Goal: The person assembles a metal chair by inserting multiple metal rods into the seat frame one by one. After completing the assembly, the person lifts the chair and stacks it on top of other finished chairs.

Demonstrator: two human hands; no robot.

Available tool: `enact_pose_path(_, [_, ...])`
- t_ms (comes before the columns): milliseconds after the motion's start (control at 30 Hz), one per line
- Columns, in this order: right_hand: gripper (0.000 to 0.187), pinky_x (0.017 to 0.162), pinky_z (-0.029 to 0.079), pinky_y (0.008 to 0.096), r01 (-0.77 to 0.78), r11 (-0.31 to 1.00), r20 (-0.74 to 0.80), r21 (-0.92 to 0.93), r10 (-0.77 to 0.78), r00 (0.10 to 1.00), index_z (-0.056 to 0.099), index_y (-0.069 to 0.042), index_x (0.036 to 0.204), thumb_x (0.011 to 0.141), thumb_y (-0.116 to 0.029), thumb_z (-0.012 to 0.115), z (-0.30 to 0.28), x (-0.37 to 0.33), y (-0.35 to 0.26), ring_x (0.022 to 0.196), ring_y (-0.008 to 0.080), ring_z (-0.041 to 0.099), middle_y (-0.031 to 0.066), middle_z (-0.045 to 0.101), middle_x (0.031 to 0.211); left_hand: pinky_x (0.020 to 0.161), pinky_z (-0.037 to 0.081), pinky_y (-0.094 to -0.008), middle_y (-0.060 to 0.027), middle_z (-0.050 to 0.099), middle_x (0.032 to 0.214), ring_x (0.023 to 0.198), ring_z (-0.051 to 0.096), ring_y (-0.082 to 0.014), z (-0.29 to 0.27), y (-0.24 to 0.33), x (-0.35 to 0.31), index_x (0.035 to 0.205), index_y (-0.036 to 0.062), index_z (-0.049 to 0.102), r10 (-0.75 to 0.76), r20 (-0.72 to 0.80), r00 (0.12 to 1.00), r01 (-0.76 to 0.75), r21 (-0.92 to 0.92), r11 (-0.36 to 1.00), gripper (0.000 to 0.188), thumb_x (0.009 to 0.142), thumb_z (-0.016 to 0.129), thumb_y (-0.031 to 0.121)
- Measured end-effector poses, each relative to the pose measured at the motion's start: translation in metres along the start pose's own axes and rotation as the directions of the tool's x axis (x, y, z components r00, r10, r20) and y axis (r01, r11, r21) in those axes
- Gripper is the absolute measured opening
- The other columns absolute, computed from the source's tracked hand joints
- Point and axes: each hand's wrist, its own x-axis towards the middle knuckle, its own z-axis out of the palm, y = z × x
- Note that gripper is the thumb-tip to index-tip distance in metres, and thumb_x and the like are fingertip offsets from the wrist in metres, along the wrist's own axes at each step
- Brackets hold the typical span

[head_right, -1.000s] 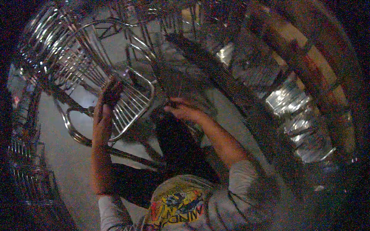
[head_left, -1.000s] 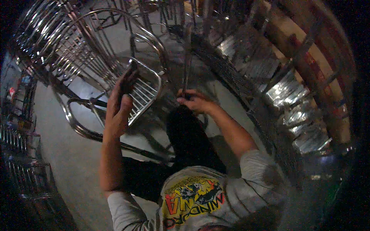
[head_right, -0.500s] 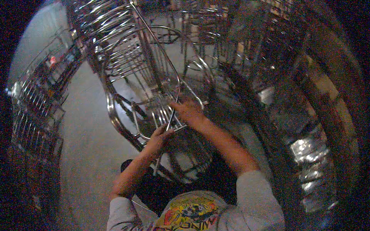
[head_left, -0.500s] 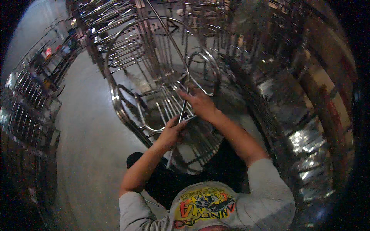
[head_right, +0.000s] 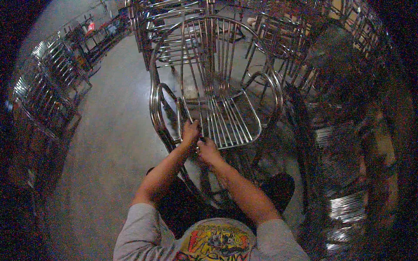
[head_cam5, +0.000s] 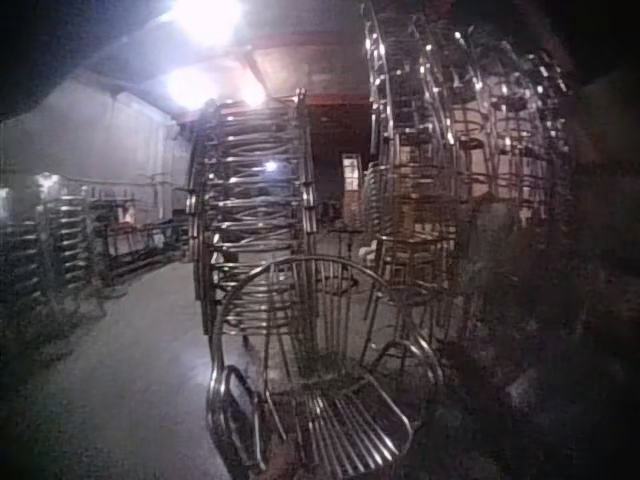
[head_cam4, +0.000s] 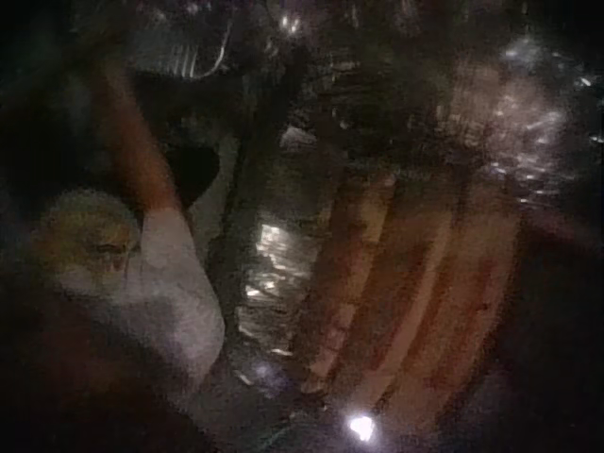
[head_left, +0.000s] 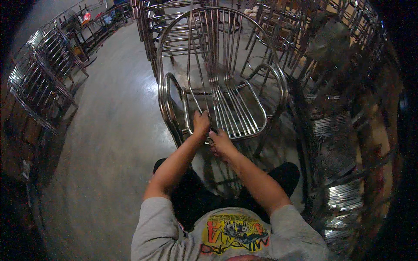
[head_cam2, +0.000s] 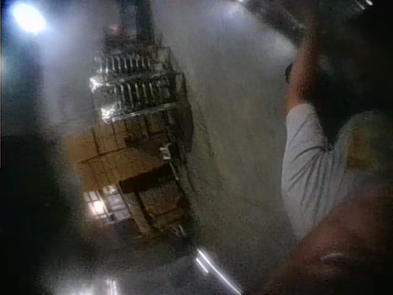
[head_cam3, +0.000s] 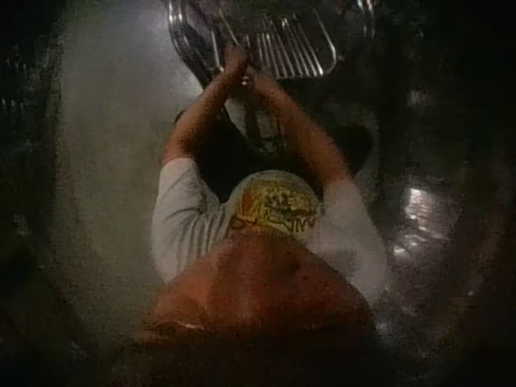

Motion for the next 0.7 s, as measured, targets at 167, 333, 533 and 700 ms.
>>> enact_pose_path(167, [0.031,0.057,0.044,0.0337,0.062,0.979,-0.1,-0.193,-0.082,0.992,0.058,0.001,0.112,0.094,-0.025,0.055,-0.002,0.017,0.018,0.064,0.0161,0.055,0.0069,0.06,0.08,0.07,0.046,-0.0465,-0.0248,0.063,0.082,0.078,0.062,-0.0329,0.013,-0.033,0.012,0.087,-0.0092,0.054,-0.129,-0.107,0.986,0.14,0.094,0.986,0.033,0.085,0.053,0.024])
enact_pose_path(333, [0.025,0.037,0.031,0.0281,0.059,0.991,-0.084,-0.124,-0.07,0.994,0.055,-0.006,0.107,0.094,-0.028,0.055,-0.009,0.022,0.034,0.044,0.0094,0.042,-0.0007,0.047,0.063,0.07,0.046,-0.0472,-0.027,0.063,0.082,0.079,0.064,-0.0354,0.016,-0.028,0.007,0.091,-0.0129,0.056,-0.216,-0.007,0.976,0.217,0.055,0.975,0.036,0.084,0.053,0.022])
enact_pose_path(533, [0.033,0.059,0.044,0.0358,0.061,0.969,-0.17,-0.241,-0.104,0.98,0.06,0.002,0.109,0.092,-0.026,0.056,-0.012,0.037,0.047,0.067,0.0225,0.058,0.0129,0.061,0.08,0.074,0.047,-0.0484,-0.0305,0.063,0.084,0.082,0.063,-0.0412,0.017,-0.019,0.0,0.092,-0.0138,0.056,-0.177,0.006,0.984,0.174,0.165,0.971,0.04,0.083,0.053,0.025])
enact_pose_path(700, [0.022,0.036,0.031,0.0279,0.065,0.988,-0.148,-0.137,-0.085,0.985,0.056,-0.006,0.103,0.095,-0.026,0.053,-0.011,0.035,0.052,0.043,0.0098,0.04,-0.0013,0.045,0.059,0.079,0.046,-0.0491,-0.0363,0.06,0.095,0.092,0.059,-0.0505,0.023,-0.037,0.012,0.091,-0.0144,0.058,-0.16,-0.016,0.987,0.16,0.219,0.963,0.042,0.081,0.053,0.026])
